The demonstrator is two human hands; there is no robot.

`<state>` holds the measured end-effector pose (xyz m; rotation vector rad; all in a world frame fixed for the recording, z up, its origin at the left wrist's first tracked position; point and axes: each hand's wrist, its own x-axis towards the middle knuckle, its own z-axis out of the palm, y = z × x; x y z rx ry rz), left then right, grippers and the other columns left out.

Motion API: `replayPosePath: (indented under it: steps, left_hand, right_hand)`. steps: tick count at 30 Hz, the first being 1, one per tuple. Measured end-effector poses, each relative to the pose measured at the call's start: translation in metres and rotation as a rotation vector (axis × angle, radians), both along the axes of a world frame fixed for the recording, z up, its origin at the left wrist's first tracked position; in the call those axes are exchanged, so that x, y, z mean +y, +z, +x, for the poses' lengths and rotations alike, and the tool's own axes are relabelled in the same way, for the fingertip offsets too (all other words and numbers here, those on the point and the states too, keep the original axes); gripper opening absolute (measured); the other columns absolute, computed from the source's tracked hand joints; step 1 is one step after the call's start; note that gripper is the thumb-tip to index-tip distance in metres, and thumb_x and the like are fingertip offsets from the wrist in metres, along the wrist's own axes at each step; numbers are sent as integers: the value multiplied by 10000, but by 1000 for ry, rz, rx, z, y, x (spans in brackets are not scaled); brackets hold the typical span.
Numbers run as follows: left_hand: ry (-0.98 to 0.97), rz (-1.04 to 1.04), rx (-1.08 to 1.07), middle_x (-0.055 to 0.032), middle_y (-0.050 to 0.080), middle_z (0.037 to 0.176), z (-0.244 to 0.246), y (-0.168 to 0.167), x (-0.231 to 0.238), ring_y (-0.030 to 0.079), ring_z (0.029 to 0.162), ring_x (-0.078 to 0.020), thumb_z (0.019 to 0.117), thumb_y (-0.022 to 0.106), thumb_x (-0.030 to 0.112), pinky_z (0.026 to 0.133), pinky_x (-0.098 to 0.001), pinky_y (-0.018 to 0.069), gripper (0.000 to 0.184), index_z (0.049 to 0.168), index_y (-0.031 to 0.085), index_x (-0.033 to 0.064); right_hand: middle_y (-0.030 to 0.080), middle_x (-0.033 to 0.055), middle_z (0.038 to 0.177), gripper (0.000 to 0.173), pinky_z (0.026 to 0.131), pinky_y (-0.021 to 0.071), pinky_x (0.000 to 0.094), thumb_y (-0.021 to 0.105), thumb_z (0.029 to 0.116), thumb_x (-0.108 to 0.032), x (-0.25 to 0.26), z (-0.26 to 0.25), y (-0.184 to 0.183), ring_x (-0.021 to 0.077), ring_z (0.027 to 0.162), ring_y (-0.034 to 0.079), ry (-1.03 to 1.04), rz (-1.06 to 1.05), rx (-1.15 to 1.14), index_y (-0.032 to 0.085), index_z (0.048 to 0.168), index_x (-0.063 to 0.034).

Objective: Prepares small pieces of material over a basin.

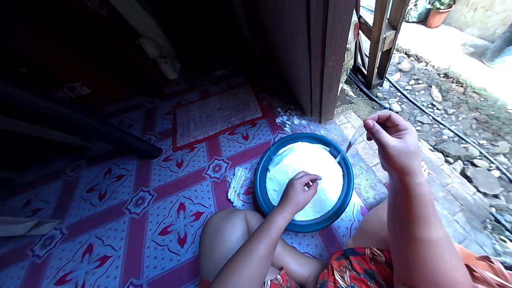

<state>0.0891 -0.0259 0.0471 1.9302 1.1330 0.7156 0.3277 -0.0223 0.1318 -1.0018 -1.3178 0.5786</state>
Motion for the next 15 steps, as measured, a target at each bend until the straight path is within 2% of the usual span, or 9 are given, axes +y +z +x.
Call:
replayPosePath:
  steps: [3, 6, 9, 12, 14, 15]
  left_hand:
    - [-96, -37, -11, -63, 700, 1029, 17, 4, 1, 636, 885, -83, 973, 600, 143, 801, -219, 523, 243, 1139, 760, 64]
    - [-116, -54, -27, -59, 701, 1035, 28, 3, 3, 643, 896, -80, 978, 607, 165, 808, -213, 527, 247, 1150, 758, 73]
    - [-119, -51, -9, -66, 703, 1061, 30, 1, 5, 651, 926, -90, 985, 597, 166, 826, -221, 530, 260, 1177, 750, 80]
    - [-111, -62, -1, -64, 702, 1072, 25, -8, 3, 653, 926, -86, 988, 593, 159, 825, -219, 535, 252, 1166, 752, 79]
    - [-101, -76, -5, -49, 706, 1087, 22, -15, 2, 660, 925, -74, 994, 598, 176, 820, -211, 543, 244, 1159, 755, 90]
    - [-98, -86, -8, -45, 707, 1092, 22, -17, 0, 663, 926, -71, 995, 602, 178, 822, -210, 544, 240, 1156, 756, 91]
  right_hand:
    - [642, -48, 930, 73, 679, 533, 150, 664, 975, -161, -10, 13, 29, -11, 752, 608, -43, -67, -224, 688, 1013, -104]
    - [652, -31, 978, 86, 706, 544, 151, 653, 986, -156, -24, 22, 34, -6, 805, 621, -148, 38, -296, 690, 1022, -88]
    - [648, -16, 1028, 88, 781, 558, 189, 656, 981, -117, -34, 37, 18, 20, 905, 626, -321, 258, -268, 687, 1027, -49]
    - [621, -45, 1030, 58, 765, 556, 167, 656, 977, -96, -37, 51, 9, 3, 906, 621, -467, 372, -187, 672, 1027, -71]
    - [619, -1, 1005, 80, 776, 541, 184, 655, 978, -120, -35, 65, -4, 31, 904, 612, -545, 262, -267, 678, 1005, -49]
    - [635, 62, 1002, 130, 779, 542, 234, 660, 975, -147, -31, 72, -15, 85, 893, 617, -575, 117, -343, 695, 996, -24]
